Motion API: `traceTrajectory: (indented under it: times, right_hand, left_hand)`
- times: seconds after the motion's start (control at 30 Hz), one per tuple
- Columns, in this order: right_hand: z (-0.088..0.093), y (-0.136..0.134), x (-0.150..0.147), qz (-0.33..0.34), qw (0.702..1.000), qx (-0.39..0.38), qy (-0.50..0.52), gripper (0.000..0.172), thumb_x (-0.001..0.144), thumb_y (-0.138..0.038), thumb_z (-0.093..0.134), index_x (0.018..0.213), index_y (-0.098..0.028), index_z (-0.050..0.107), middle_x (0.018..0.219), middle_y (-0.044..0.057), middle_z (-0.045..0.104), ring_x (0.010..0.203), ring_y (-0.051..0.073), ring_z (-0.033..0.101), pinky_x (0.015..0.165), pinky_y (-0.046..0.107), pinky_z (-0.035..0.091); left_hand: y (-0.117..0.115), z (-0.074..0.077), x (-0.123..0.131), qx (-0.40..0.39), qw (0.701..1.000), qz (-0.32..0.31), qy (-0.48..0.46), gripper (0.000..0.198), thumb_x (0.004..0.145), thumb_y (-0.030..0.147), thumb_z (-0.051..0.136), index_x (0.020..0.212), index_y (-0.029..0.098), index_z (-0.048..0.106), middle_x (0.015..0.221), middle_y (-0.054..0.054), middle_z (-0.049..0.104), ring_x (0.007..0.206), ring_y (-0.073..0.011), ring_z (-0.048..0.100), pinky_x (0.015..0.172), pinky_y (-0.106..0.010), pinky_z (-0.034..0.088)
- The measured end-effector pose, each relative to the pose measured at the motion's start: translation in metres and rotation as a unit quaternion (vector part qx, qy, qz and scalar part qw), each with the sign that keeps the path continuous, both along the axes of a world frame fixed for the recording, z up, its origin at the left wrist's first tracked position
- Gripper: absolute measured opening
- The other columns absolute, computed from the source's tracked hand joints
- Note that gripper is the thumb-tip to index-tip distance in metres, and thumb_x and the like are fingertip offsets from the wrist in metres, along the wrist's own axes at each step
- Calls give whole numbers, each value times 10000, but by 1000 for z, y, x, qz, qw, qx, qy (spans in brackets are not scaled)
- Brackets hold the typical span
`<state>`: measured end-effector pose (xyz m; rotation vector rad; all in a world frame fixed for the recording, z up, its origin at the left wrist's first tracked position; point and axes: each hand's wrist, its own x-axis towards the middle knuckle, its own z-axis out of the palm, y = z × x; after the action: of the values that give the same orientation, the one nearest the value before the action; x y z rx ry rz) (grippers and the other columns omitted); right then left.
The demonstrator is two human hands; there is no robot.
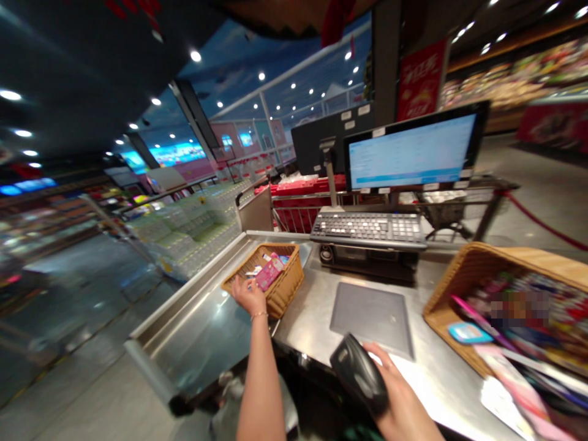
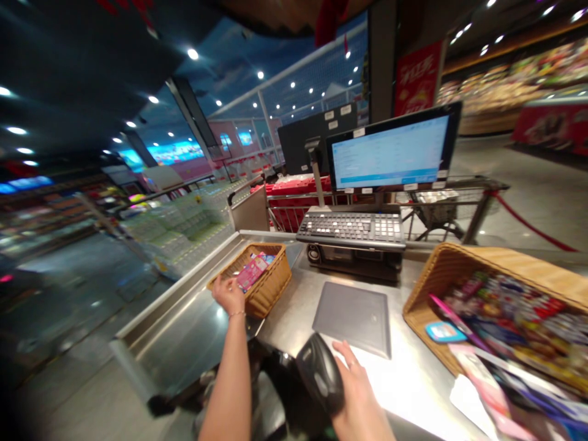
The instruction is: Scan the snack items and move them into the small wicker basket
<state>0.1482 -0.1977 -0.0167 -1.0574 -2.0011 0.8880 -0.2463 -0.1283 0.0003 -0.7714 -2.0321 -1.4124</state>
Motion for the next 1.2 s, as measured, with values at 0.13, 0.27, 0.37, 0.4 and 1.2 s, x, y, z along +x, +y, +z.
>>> traceTrajectory:
  times: [0.13, 0.27, 0.37, 0.4, 1.2]
  right_hand:
    - [1, 0, 0, -5, 1000, -2, 7, 461, 829, -370, 550, 1224, -158, 660, 1429, 197, 578, 1377, 340, 512, 1113, 514, 482]
    - [3, 0, 0, -6, 1000, 0, 7, 454, 815, -369, 561, 1209, -169, 670, 1424, 194, 584, 1366, 347, 524, 1110, 525, 482]
    - [2, 0, -1, -2, 1000, 4, 8, 461, 822, -373, 556, 1215, -152, 654, 1427, 210, 577, 1366, 338, 525, 1108, 517, 486]
    - [1, 0, 0, -2, 1000, 6, 8, 464, 824, -374, 556, 1219, -148, 647, 1426, 213, 576, 1366, 332, 527, 1108, 514, 487]
    - [14, 0, 4, -11, 1000, 6, 23, 397, 807, -364, 616, 1171, -226, 691, 1383, 151, 638, 1345, 343, 547, 1084, 495, 510]
  left_hand:
    - [-3, 2, 0, -1, 1000, 20, -8, 127, 799, 188, 576, 737, 160, 683, 1296, -180, 598, 1291, -318, 497, 1136, -522, 346]
    - [-5, 3, 0, -1, 999, 42, -19, 135, 804, 180, 571, 745, 157, 690, 1290, -185, 601, 1294, -324, 487, 1135, -534, 335]
    - [-6, 4, 0, -2, 998, 58, -28, 139, 811, 185, 571, 743, 163, 691, 1287, -171, 601, 1296, -319, 485, 1136, -529, 332]
    - [-7, 4, 0, -2, 997, 64, -33, 139, 811, 183, 572, 742, 163, 691, 1288, -169, 600, 1297, -319, 484, 1137, -527, 330]
    - [7, 2, 22, 1, 997, 73, -33, 273, 812, 190, 589, 1052, 187, 720, 1431, -147, 492, 1407, -352, 324, 1161, -572, 268]
